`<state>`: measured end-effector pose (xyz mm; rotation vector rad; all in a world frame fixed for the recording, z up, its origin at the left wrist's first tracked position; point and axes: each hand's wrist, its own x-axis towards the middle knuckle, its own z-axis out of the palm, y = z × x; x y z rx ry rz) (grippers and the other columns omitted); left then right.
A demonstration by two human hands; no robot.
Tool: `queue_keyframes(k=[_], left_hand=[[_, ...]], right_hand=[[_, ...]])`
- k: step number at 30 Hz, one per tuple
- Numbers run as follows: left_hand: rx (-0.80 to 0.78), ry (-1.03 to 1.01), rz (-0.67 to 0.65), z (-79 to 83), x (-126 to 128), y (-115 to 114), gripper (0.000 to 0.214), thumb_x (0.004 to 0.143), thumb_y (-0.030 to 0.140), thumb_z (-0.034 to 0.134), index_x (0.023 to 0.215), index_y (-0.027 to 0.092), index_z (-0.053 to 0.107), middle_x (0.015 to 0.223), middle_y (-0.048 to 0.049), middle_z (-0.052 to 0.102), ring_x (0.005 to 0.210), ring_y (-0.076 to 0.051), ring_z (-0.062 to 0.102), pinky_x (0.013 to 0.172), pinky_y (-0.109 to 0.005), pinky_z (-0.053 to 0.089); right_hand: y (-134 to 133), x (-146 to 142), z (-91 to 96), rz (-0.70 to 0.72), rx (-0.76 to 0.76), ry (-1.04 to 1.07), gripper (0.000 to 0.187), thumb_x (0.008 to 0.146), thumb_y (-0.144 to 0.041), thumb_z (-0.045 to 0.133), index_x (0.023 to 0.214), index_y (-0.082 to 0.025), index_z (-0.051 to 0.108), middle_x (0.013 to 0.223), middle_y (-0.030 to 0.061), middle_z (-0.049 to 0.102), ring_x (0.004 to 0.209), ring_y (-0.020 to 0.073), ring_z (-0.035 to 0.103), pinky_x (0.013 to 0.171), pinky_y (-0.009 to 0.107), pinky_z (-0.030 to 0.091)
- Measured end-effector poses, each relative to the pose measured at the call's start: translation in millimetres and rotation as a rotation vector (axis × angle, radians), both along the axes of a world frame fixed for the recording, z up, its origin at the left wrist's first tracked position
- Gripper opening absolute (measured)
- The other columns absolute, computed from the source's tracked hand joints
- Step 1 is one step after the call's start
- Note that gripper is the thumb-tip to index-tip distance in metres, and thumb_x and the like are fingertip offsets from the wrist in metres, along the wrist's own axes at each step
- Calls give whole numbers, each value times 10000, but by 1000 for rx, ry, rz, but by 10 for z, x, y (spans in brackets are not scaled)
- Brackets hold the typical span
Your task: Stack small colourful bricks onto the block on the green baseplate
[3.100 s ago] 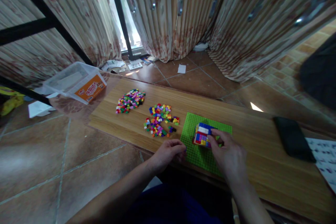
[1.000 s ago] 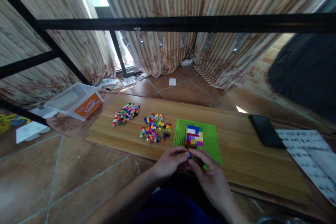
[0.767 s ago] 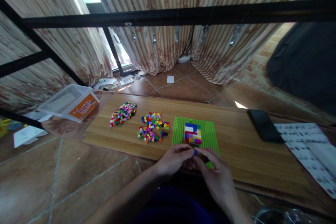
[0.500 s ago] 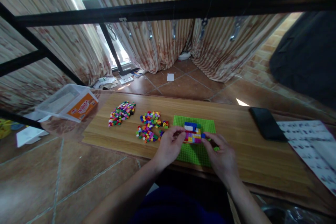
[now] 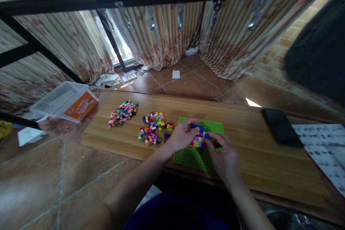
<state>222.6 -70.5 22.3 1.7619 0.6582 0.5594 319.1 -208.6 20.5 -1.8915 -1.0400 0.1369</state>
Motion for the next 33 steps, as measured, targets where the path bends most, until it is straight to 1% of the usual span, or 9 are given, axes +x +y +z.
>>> queue_keyframes(k=[5, 15, 18, 21, 25, 27, 29, 31, 33], left_hand=[[-160, -22, -75, -63, 51, -14, 247, 823, 227, 585, 1043, 156, 675, 887, -31, 703, 784, -153, 633, 747, -260, 510], [-236, -46, -32, -79, 70, -52, 215, 801, 214, 592, 984, 161, 691, 801, -13, 677, 704, -133, 597, 690, -243, 492], [-231, -53, -23, -77, 72, -57, 207, 802, 207, 592, 976, 161, 693, 818, -16, 685, 722, -135, 602, 706, -244, 490], [-233, -67, -18, -70, 76, -65, 201, 805, 198, 590, 972, 156, 691, 829, -19, 688, 734, -134, 608, 726, -247, 489], [-216, -59, -32, -66, 67, -75, 228, 820, 201, 583, 1020, 144, 677, 823, -25, 686, 725, -140, 615, 726, -263, 498], [-164, -53, 4, -49, 42, -84, 278, 826, 211, 589, 1087, 145, 656, 882, -40, 696, 783, -156, 633, 771, -287, 510], [-65, -72, 78, -2, -8, -103, 330, 835, 236, 602, 1155, 161, 626, 1032, -66, 694, 941, -185, 637, 890, -325, 496], [24, -118, 141, 83, -85, -140, 343, 854, 275, 602, 1186, 188, 610, 1171, -75, 657, 1092, -201, 598, 1000, -347, 445], [44, -173, 153, 198, -183, -200, 314, 878, 310, 584, 1171, 200, 616, 1179, -70, 652, 1110, -199, 590, 1016, -340, 435]], right_hand=[[20, 11, -21, -7, -15, -1, 246, 858, -368, 587, 987, -196, 707, 938, 66, 692, 797, 189, 635, 745, 346, 517], [7, -25, 11, -46, -13, 67, 256, 837, -396, 611, 961, -198, 716, 925, 67, 700, 773, 182, 636, 740, 345, 523], [-21, -40, -8, -78, 49, 205, 266, 816, -405, 638, 966, -201, 721, 937, 66, 714, 809, 190, 648, 781, 365, 527], [-55, -60, -22, -86, 165, 470, 264, 783, -383, 688, 970, -201, 727, 922, 60, 725, 822, 191, 657, 809, 382, 526], [-97, -103, 34, -33, 294, 753, 208, 754, -321, 736, 944, -238, 746, 791, 7, 697, 681, 122, 600, 701, 298, 511], [-119, -134, 94, 7, 334, 817, 199, 753, -301, 739, 948, -265, 750, 801, -1, 697, 654, 105, 579, 669, 281, 499], [-143, -168, 156, 45, 350, 836, 196, 763, -293, 730, 957, -281, 750, 812, 3, 700, 650, 109, 582, 664, 294, 504], [-164, -197, 204, 88, 340, 826, 195, 781, -300, 714, 972, -284, 747, 805, 11, 696, 654, 120, 591, 665, 312, 517], [-178, -220, 226, 121, 327, 822, 198, 794, -315, 702, 984, -280, 745, 813, 22, 696, 664, 129, 602, 660, 318, 527]])
